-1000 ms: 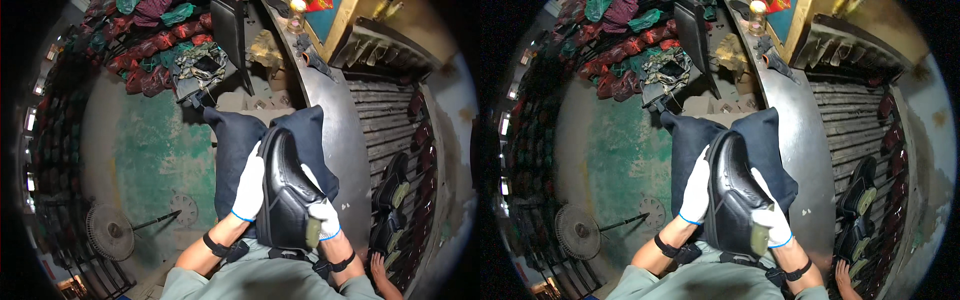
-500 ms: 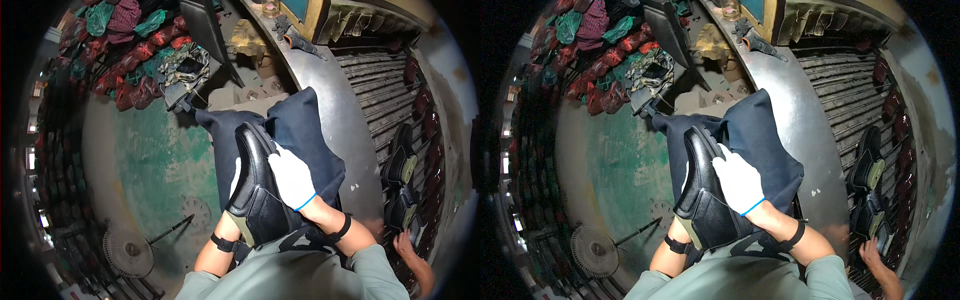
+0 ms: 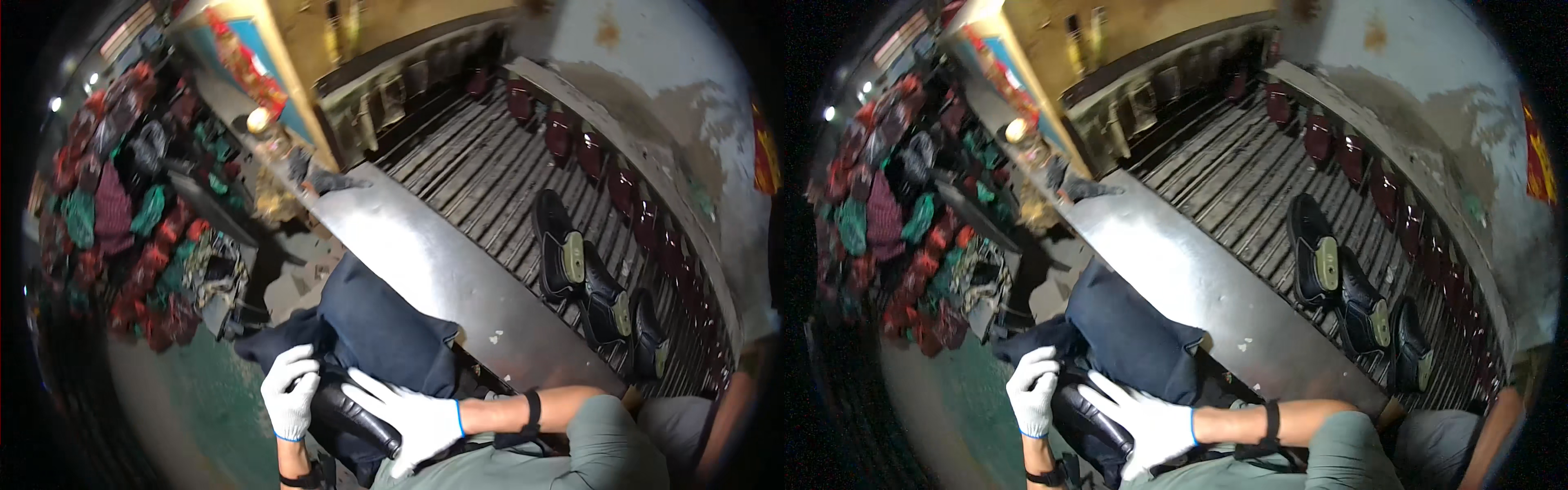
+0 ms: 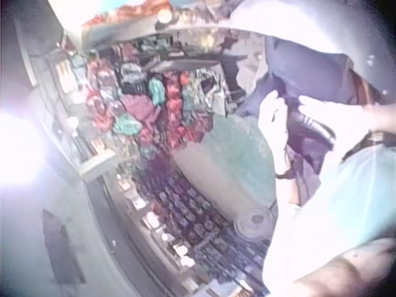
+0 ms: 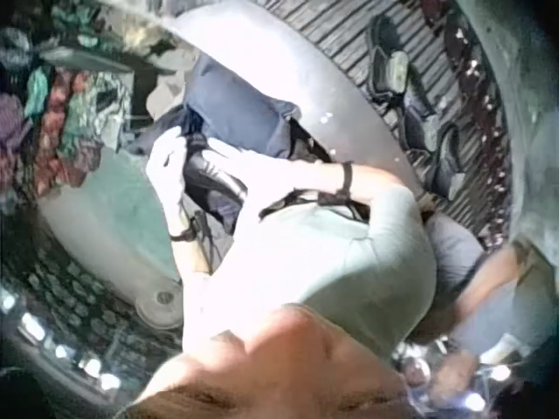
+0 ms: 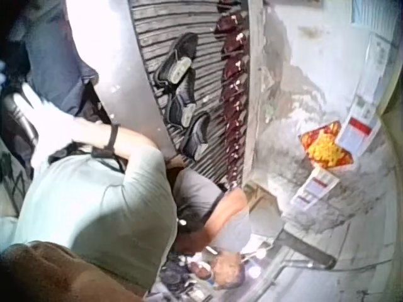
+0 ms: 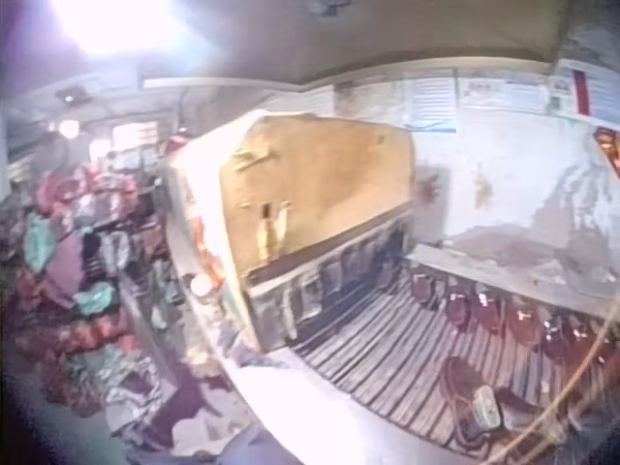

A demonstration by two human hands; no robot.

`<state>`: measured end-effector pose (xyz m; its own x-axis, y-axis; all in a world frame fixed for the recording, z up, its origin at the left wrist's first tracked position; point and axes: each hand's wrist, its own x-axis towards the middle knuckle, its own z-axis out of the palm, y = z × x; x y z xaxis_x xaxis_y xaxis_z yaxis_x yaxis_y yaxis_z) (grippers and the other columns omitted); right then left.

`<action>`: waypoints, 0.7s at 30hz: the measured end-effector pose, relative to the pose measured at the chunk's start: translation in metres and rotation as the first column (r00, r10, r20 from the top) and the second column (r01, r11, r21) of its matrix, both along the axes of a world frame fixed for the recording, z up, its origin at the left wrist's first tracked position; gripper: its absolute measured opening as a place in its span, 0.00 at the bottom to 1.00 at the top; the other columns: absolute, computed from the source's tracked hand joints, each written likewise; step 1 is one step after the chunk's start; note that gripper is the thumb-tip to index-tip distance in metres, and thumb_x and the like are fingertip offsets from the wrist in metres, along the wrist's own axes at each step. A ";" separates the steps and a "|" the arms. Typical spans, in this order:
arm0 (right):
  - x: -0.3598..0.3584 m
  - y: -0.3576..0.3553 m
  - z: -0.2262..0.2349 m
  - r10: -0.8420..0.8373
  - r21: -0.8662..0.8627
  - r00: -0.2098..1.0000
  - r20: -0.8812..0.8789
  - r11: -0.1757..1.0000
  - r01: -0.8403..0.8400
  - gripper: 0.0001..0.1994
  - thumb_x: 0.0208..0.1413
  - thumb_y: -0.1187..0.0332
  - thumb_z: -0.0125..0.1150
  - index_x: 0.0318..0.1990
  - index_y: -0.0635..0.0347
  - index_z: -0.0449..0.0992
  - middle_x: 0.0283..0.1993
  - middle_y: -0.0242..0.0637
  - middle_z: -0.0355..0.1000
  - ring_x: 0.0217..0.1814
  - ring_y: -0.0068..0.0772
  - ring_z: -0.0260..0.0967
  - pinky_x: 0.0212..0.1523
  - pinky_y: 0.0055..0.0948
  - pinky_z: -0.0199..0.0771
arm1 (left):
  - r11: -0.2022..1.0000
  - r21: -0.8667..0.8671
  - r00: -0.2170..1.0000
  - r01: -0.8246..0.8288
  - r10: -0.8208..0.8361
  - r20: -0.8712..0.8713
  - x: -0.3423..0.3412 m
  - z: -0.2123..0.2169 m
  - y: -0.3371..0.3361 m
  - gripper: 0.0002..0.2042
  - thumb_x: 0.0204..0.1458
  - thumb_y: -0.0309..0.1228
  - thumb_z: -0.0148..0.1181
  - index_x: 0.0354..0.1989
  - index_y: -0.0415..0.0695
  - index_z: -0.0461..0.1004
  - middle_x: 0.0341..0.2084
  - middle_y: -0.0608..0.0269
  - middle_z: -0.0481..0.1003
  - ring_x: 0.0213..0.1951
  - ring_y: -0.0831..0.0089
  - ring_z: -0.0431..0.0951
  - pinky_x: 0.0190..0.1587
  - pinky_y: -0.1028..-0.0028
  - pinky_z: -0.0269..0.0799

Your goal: The person repeatedly picks up black leather shoes from a nearby rack, rubs them with a cloth, and places them back. The task is performed one at a time in a cluttered workshop with many shoes and bags visible.

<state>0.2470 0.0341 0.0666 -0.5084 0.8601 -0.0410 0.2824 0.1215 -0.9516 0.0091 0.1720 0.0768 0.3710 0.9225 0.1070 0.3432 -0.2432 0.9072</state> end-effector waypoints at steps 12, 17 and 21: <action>0.148 -0.008 -0.016 -0.735 -0.733 0.044 -0.677 0.678 0.055 0.57 0.51 0.76 0.75 0.88 0.62 0.46 0.67 0.43 0.75 0.59 0.32 0.79 0.62 0.30 0.79 | 0.932 0.033 0.926 0.361 -0.355 -0.126 0.165 0.041 0.094 0.20 0.72 0.37 0.57 0.64 0.34 0.79 0.70 0.45 0.74 0.70 0.57 0.75 0.73 0.61 0.69; 0.299 0.037 -0.037 -0.932 -0.683 0.219 -0.290 0.361 0.635 0.55 0.48 0.76 0.76 0.85 0.62 0.53 0.67 0.46 0.76 0.52 0.37 0.84 0.55 0.31 0.83 | 0.893 -0.183 0.868 0.411 -0.445 -0.221 0.240 0.006 0.138 0.20 0.70 0.31 0.64 0.66 0.35 0.77 0.69 0.45 0.75 0.69 0.60 0.77 0.71 0.63 0.72; 0.340 0.064 -0.085 -0.947 -0.033 0.082 0.312 0.075 0.997 0.52 0.44 0.80 0.74 0.82 0.60 0.59 0.72 0.60 0.70 0.75 0.57 0.70 0.76 0.43 0.71 | 0.872 -0.295 0.864 0.390 -0.457 -0.212 0.323 -0.038 0.199 0.31 0.71 0.37 0.67 0.76 0.31 0.68 0.70 0.49 0.75 0.71 0.63 0.74 0.75 0.64 0.67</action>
